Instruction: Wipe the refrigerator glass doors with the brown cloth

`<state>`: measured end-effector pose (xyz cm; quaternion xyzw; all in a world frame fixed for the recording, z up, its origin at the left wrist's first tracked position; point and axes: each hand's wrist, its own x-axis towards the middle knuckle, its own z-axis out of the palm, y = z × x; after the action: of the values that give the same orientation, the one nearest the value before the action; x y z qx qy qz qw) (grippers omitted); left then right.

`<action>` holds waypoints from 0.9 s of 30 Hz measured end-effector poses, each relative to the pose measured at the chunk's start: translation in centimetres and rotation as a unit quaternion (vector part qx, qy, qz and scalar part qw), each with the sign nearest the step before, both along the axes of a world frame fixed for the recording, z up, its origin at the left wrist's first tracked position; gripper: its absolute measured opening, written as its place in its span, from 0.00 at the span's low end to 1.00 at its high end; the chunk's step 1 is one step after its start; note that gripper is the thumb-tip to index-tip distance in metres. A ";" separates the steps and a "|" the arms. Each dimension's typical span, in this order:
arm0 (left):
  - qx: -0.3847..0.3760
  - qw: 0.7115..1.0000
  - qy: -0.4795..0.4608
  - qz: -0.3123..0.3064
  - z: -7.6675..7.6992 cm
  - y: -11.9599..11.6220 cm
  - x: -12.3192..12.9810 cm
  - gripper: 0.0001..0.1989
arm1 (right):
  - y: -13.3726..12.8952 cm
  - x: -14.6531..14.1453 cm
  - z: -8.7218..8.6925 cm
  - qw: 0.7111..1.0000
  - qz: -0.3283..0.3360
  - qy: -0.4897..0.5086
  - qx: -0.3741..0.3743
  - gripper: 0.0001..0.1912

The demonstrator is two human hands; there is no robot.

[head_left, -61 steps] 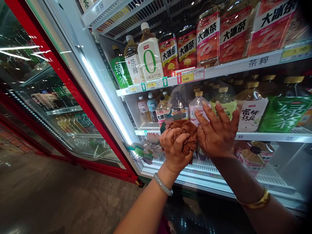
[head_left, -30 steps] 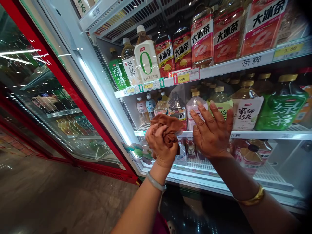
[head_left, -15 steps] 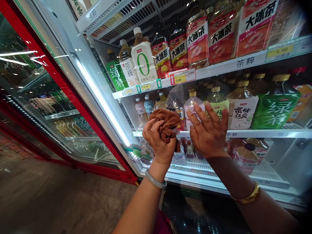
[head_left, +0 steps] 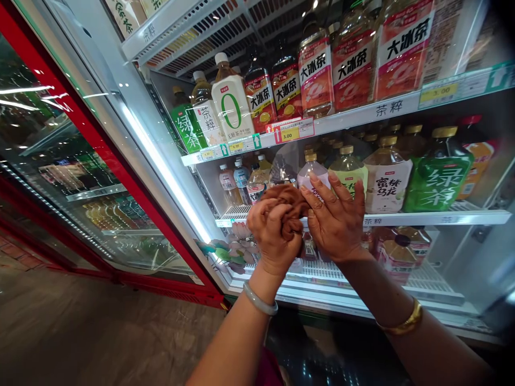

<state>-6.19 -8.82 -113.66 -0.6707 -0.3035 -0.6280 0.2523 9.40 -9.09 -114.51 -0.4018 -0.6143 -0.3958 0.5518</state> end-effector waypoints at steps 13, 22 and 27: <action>-0.007 0.999 -0.017 -0.044 -1.0 -1.1 5.6 0.14 | -1.8 4.6 1.1 0.997 0.057 -0.058 -0.009 0.28; 0.029 0.996 -0.087 -0.024 2.8 -0.2 5.8 0.17 | -3.1 10.1 2.9 1.000 -0.005 0.001 0.020 0.27; -0.001 0.995 -0.089 -0.044 2.1 -1.2 8.5 0.18 | -3.4 12.1 2.8 0.999 -0.030 0.013 0.017 0.29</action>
<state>2.31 -10.00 -111.59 -0.6249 -0.2954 -0.6956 0.1959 21.49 -12.48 -111.68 -0.4158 -0.5882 -0.4167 0.5546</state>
